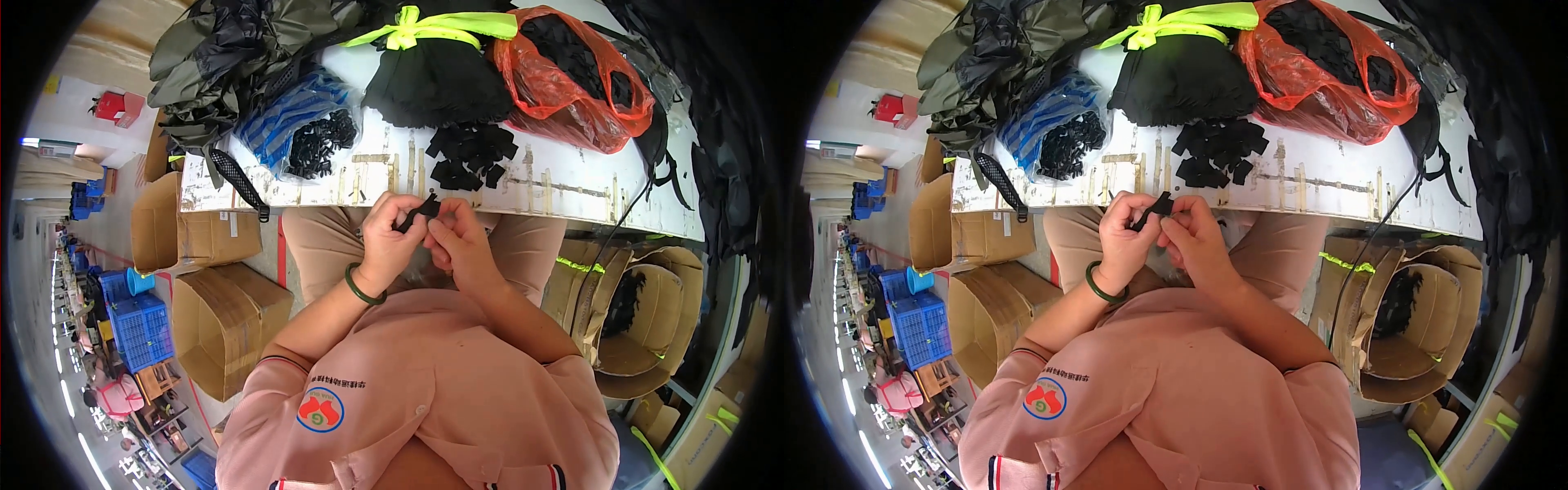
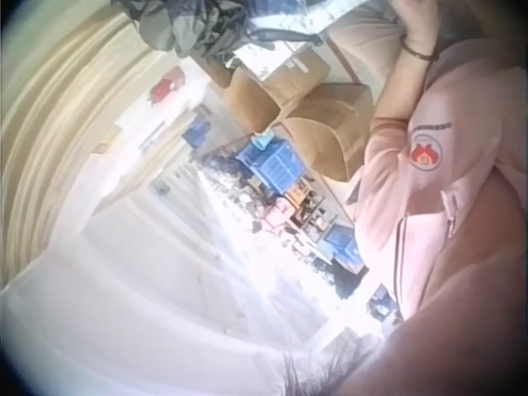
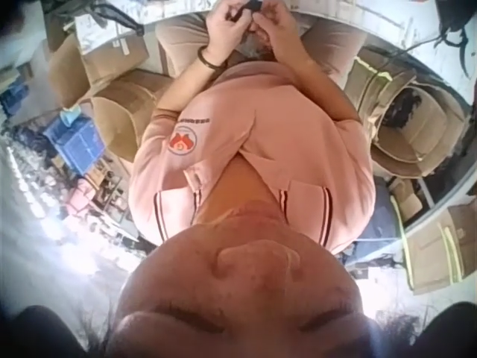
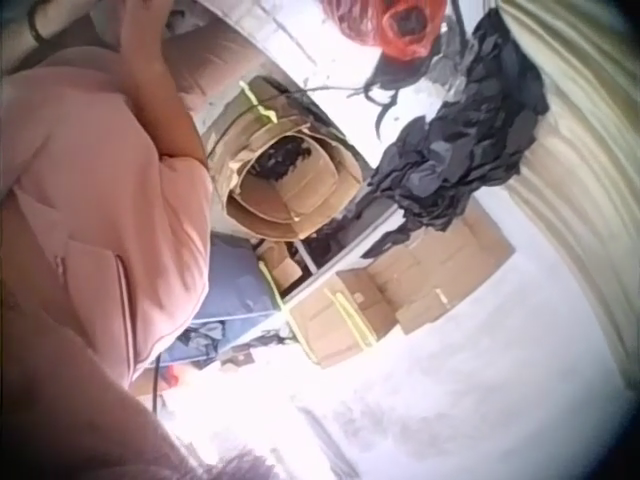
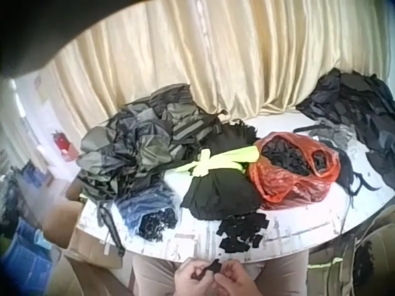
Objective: Assembling and inspecting black webbing straps with plastic buckles at a factory workbench.
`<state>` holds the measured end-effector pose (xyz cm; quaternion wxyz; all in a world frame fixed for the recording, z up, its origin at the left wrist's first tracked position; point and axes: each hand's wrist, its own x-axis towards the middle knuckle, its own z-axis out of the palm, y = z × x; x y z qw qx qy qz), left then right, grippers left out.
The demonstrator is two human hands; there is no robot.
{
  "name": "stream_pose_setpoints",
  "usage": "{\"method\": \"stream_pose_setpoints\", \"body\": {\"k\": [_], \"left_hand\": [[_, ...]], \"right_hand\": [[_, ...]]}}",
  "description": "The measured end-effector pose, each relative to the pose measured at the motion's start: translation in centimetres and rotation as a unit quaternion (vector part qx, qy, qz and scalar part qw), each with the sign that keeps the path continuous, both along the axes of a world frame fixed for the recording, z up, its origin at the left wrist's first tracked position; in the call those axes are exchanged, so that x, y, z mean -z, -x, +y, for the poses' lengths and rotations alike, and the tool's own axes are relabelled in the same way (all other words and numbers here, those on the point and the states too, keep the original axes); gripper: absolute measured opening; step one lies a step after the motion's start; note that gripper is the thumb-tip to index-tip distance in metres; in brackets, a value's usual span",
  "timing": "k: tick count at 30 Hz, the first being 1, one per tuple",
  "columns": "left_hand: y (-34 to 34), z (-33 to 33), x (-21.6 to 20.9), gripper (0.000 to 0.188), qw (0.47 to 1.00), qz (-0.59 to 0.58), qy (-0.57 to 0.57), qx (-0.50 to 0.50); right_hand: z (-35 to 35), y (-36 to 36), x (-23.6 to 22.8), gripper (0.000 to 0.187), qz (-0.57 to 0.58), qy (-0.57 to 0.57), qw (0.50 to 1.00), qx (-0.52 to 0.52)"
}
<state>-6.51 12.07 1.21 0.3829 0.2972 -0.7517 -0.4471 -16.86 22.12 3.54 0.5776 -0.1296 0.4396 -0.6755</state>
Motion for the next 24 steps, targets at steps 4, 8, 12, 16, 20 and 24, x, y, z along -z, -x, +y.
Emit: {"method": "stream_pose_setpoints", "body": {"k": [4,8,12,16,20,24], "left_hand": [[0.1,-0.1,-0.6,0.021,0.999,-0.013,0.046,0.012],[-0.1,-0.4,0.3,0.015,0.978,0.054,-0.189,0.075],[-0.3,-0.7,-1.6,0.012,0.908,0.125,-0.372,0.144],[-1.5,-2.6,-1.6,0.01,0.852,0.041,-0.453,0.258],[-1.8,-4.0,-3.4,0.007,0.832,-0.123,-0.29,0.456],[-1.1,-1.9,-2.4,0.015,0.837,-0.338,0.027,0.429]], "right_hand": [[-0.2,0.1,-0.1,0.019,-0.097,-0.003,0.995,0.035],[-0.6,0.2,-0.9,0.017,-0.134,-0.01,0.99,0.047],[-0.2,0.8,-0.5,0.013,-0.183,0.016,0.982,0.034],[0.9,2.2,-0.5,0.01,-0.198,0.003,0.98,-0.026],[1.1,4.2,-1.0,0.012,0.078,-0.114,0.958,-0.253],[0.7,3.9,-1.8,0.015,0.67,-0.034,0.692,-0.265]]}}
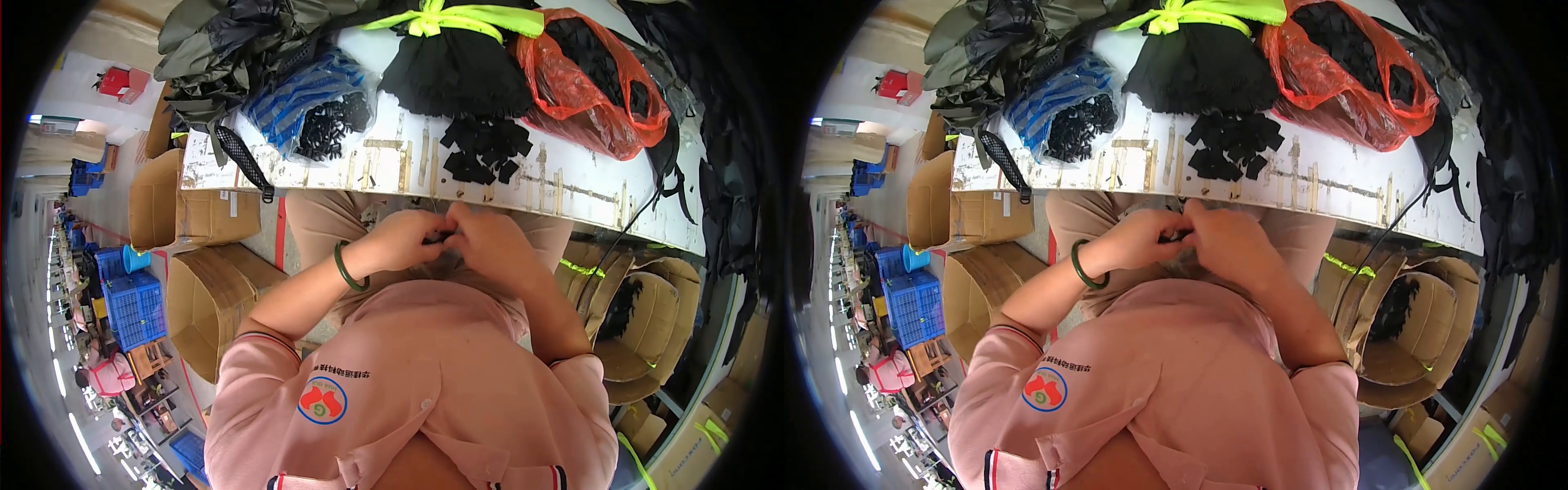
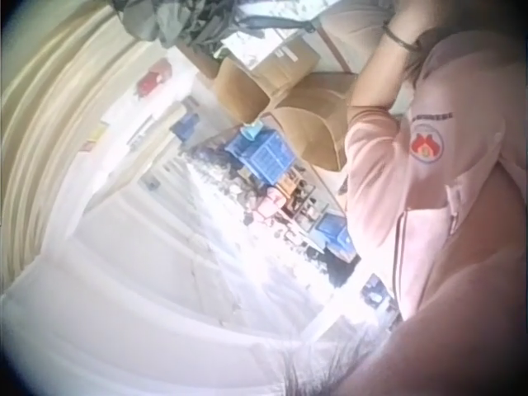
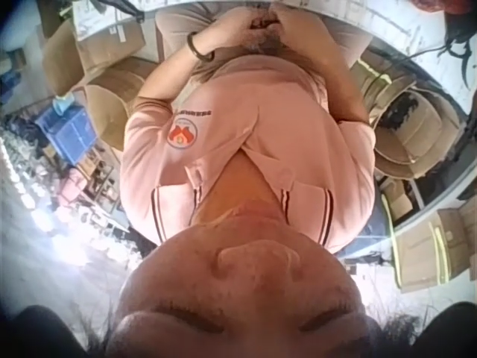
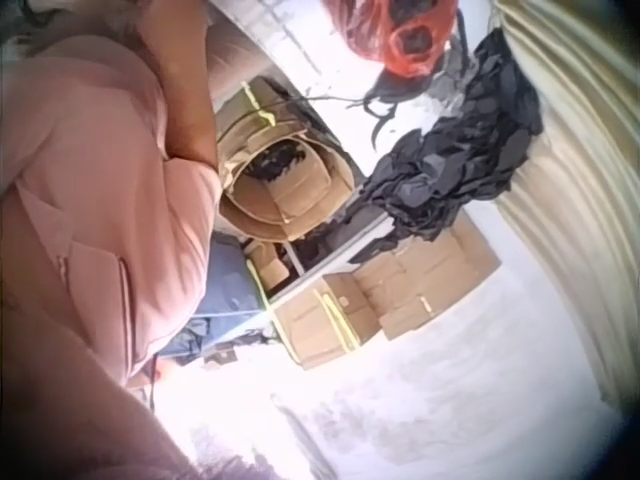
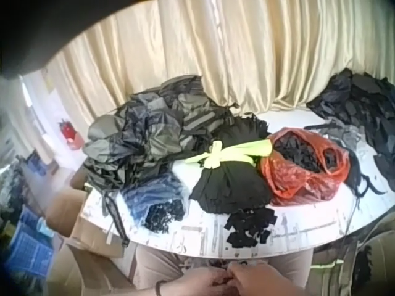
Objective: Assembling and inspecting black webbing straps with plastic buckles at a factory workbench.
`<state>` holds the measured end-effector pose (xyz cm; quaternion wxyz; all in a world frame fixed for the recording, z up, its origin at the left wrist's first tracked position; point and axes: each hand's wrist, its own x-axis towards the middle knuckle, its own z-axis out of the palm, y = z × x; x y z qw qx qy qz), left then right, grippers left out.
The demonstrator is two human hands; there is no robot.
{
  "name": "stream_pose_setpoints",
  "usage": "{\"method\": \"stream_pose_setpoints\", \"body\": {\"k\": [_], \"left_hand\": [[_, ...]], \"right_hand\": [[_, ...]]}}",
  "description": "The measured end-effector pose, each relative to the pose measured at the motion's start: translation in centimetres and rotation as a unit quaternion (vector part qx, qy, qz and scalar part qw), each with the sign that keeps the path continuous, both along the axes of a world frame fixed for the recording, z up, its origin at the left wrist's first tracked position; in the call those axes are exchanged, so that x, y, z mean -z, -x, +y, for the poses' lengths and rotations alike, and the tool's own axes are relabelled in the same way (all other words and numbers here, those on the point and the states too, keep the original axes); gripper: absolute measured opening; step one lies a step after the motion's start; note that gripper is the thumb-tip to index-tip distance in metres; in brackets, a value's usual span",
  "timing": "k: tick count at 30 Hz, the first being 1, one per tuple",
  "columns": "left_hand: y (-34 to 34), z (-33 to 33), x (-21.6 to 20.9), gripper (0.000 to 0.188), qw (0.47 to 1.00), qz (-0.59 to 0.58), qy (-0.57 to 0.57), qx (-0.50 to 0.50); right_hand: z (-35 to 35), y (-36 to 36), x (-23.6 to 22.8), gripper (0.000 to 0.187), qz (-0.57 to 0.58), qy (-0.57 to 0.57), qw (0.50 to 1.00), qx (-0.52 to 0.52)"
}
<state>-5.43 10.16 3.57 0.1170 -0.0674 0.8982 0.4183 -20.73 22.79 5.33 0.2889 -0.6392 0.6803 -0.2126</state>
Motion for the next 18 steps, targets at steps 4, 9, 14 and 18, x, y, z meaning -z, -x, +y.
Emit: {"method": "stream_pose_setpoints", "body": {"k": [4,9,14,18], "left_hand": [[-0.7,0.2,2.0,0.01,0.891,0.029,-0.319,-0.321],[-1.5,0.4,3.1,0.007,0.803,0.045,-0.51,-0.305],[-0.3,0.3,0.6,0.014,0.821,0.106,-0.482,-0.287],[-0.5,0.5,0.8,0.016,0.814,0.08,-0.478,-0.32]], "right_hand": [[-0.4,1.4,1.4,0.022,-0.248,-0.02,0.961,0.122],[0.1,0.2,2.8,0.017,-0.413,-0.022,0.891,0.189],[-0.2,0.1,2.2,0.012,-0.401,-0.025,0.906,0.129],[-0.1,-0.2,2.4,0.01,-0.39,0.05,0.902,0.181]]}}
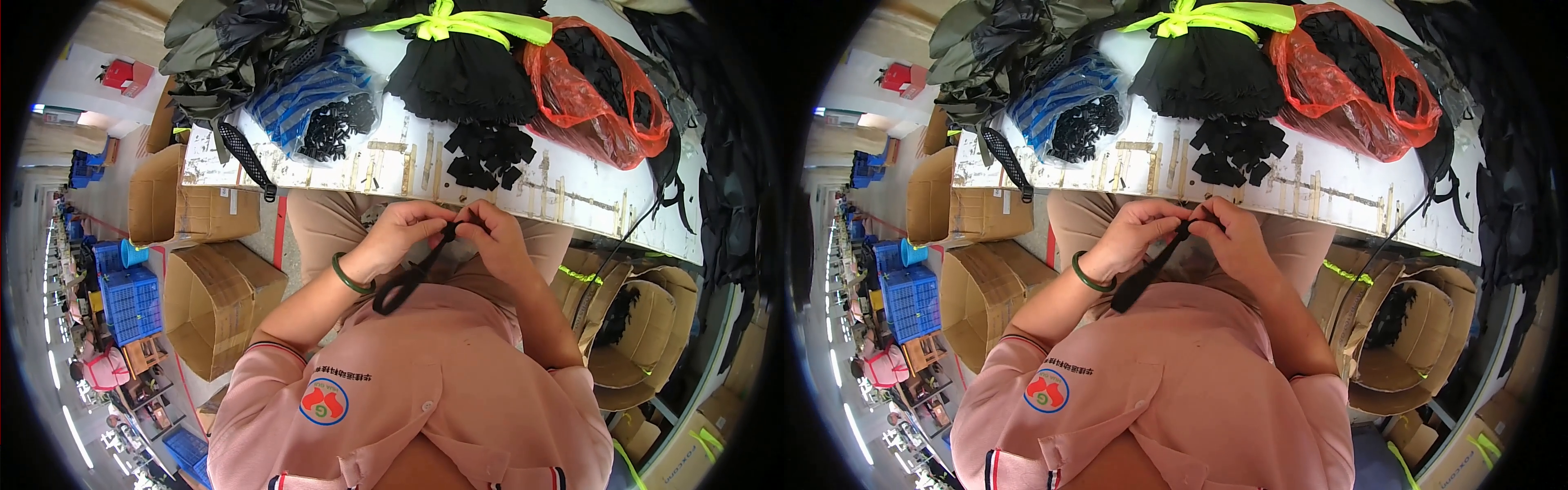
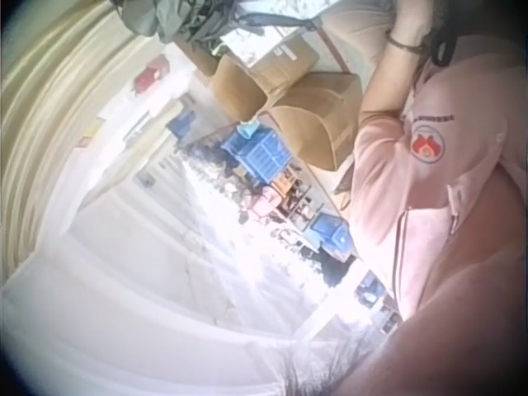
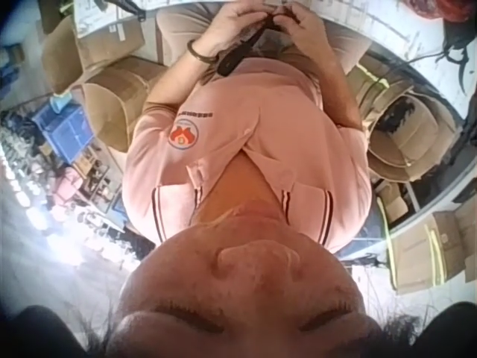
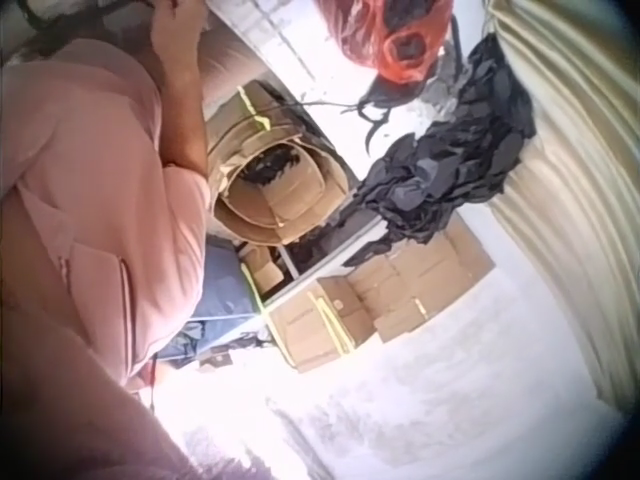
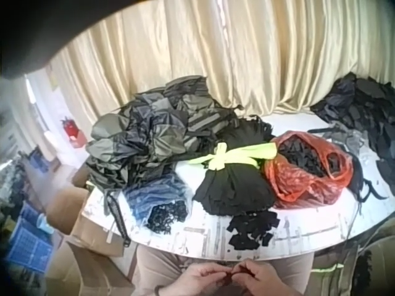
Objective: Assembling and inspecting black webbing straps with plastic buckles at a factory workbench.
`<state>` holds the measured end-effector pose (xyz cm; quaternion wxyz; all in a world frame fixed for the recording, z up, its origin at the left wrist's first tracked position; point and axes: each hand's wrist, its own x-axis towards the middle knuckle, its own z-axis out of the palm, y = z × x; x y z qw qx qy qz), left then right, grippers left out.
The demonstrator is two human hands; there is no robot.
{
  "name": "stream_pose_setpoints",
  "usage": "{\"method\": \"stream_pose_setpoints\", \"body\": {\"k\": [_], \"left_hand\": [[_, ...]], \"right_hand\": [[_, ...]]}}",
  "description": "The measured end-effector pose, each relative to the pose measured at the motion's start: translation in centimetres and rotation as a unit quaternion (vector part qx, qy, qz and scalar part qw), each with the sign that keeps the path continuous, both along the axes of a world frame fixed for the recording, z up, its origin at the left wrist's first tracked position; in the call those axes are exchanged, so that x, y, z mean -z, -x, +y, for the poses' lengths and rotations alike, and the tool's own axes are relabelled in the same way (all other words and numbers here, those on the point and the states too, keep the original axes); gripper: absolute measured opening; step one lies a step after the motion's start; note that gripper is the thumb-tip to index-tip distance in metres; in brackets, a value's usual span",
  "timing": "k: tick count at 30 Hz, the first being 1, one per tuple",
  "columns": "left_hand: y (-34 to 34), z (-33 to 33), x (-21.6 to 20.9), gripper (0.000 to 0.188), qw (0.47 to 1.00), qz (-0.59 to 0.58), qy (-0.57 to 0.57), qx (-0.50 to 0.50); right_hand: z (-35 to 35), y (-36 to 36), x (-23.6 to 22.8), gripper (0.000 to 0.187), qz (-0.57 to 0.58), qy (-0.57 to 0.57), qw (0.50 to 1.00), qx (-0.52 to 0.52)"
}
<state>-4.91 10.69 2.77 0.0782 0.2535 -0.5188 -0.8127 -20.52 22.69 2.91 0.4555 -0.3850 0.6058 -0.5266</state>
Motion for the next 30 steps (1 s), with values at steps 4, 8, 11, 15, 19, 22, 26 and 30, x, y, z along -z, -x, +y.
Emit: {"method": "stream_pose_setpoints", "body": {"k": [4,8,11,15,19,22,26,30], "left_hand": [[-0.4,0.0,-0.3,0.016,0.997,0.019,-0.071,-0.024],[-0.8,-0.6,-0.6,0.012,0.996,0.031,-0.067,0.042],[-0.5,-0.4,-1.0,0.011,0.996,0.008,0.03,0.086],[-0.4,1.0,0.7,0.015,0.978,-0.001,0.207,-0.038],[-0.6,0.6,2.0,0.011,0.995,0.05,0.069,-0.057],[0.2,-0.6,-2.2,0.01,1.0,0.026,-0.005,0.006],[0.5,-0.3,-1.6,0.016,0.933,-0.062,0.325,0.14],[-0.2,0.4,0.7,0.011,0.945,-0.031,0.3,0.125]], "right_hand": [[0.1,-0.1,-0.5,0.009,0.05,-0.003,0.999,0.01],[0.0,-0.1,0.0,0.007,0.007,-0.008,1.0,0.002],[-0.1,-0.1,0.2,0.007,-0.006,-0.017,1.0,-0.001],[0.1,-0.6,-0.2,0.008,-0.087,-0.048,0.994,0.046],[0.4,-0.2,-1.1,0.01,-0.001,-0.028,0.999,0.045],[0.4,0.1,-1.4,0.011,0.109,-0.034,0.993,0.041],[0.2,0.1,-2.4,0.013,0.244,0.012,0.969,0.048],[0.7,1.4,-1.1,0.01,0.152,0.016,0.988,0.019]]}}
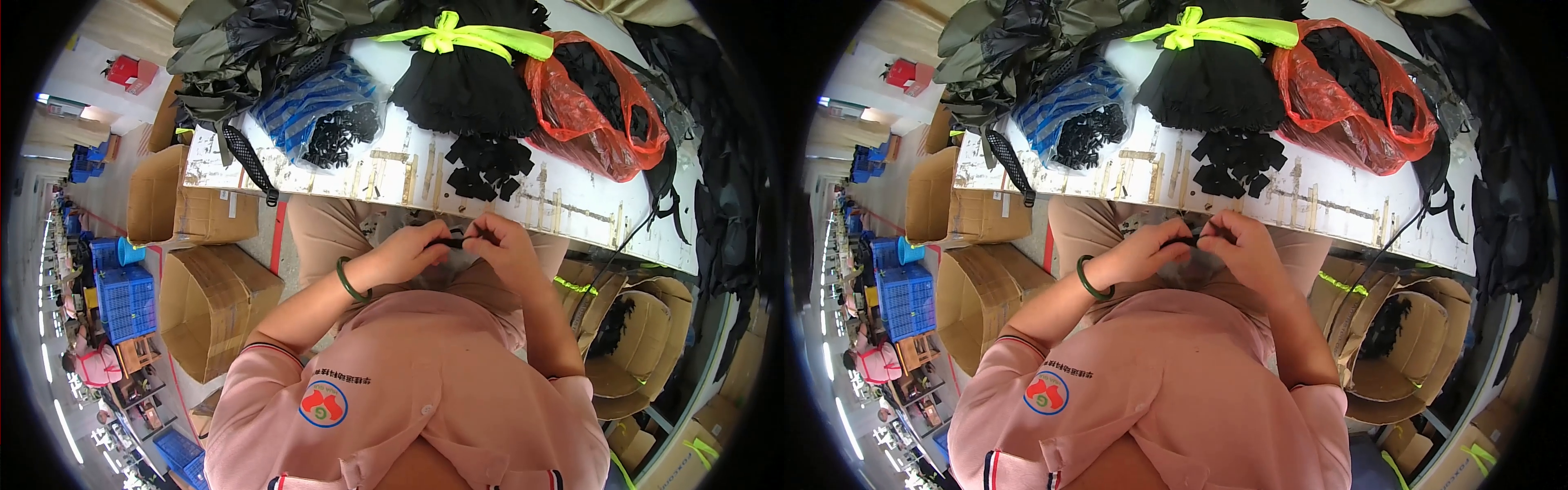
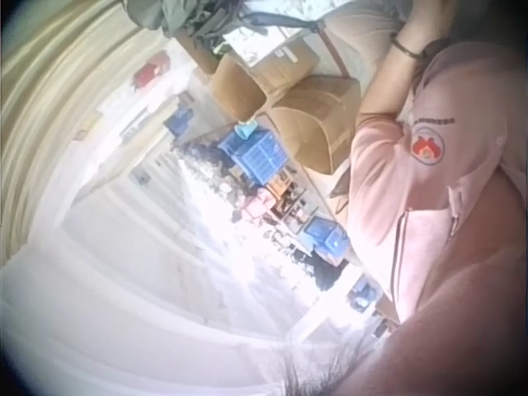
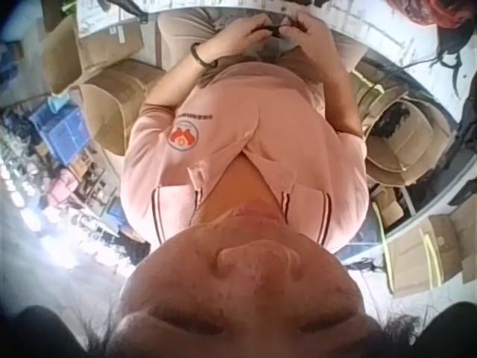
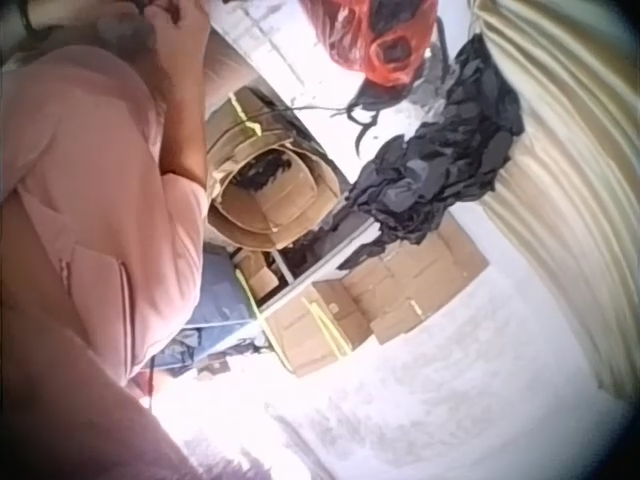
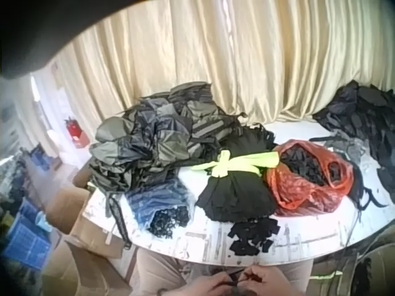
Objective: Assembling and inspecting black webbing straps with plastic buckles at a factory workbench.
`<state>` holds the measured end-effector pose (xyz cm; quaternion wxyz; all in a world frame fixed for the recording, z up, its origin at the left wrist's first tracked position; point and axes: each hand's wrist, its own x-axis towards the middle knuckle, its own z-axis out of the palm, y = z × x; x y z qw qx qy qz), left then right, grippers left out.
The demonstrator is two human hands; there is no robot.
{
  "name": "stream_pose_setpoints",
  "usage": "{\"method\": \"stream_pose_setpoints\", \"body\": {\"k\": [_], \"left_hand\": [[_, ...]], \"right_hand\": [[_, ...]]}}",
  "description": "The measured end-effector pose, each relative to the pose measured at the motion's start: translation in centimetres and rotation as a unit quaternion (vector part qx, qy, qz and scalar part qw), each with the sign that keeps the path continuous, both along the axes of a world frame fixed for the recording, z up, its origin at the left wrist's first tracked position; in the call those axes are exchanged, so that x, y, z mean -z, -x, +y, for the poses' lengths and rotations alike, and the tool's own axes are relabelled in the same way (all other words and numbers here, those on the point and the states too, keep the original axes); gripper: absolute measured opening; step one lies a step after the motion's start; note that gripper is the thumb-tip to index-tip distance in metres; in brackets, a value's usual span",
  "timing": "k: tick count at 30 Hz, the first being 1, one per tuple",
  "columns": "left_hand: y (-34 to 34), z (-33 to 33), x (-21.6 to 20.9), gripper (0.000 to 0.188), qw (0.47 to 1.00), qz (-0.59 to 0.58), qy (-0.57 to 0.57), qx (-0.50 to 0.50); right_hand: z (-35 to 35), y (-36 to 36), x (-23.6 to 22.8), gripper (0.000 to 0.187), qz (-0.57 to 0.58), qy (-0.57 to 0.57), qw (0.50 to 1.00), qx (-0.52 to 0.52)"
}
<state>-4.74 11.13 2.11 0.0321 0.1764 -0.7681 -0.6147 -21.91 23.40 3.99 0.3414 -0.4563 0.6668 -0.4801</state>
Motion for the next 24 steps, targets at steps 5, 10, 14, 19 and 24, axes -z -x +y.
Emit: {"method": "stream_pose_setpoints", "body": {"k": [5,10,14,19,24], "left_hand": [[0.4,0.8,1.7,0.018,0.999,0.036,0.012,0.037],[-2.7,-0.2,9.8,0.024,0.999,-0.048,0.0,0.019],[0.3,-3.7,-0.7,0.033,0.984,0.029,0.173,-0.028],[7.7,-12.2,-4.2,0.032,0.81,0.142,0.457,-0.338],[7.3,-14.3,-3.7,0.025,0.867,0.004,0.422,-0.264]], "right_hand": [[0.6,0.6,0.6,0.012,-0.571,-0.087,0.816,-0.016],[1.2,2.1,-4.0,0.012,-0.525,0.094,0.846,-0.015],[0.6,0.2,-2.4,0.029,-0.058,-0.006,0.998,0.027],[-1.8,-4.3,1.0,0.035,0.009,-0.022,1.0,-0.004],[-0.5,-3.8,3.0,0.027,-0.038,-0.013,0.998,-0.056]]}}
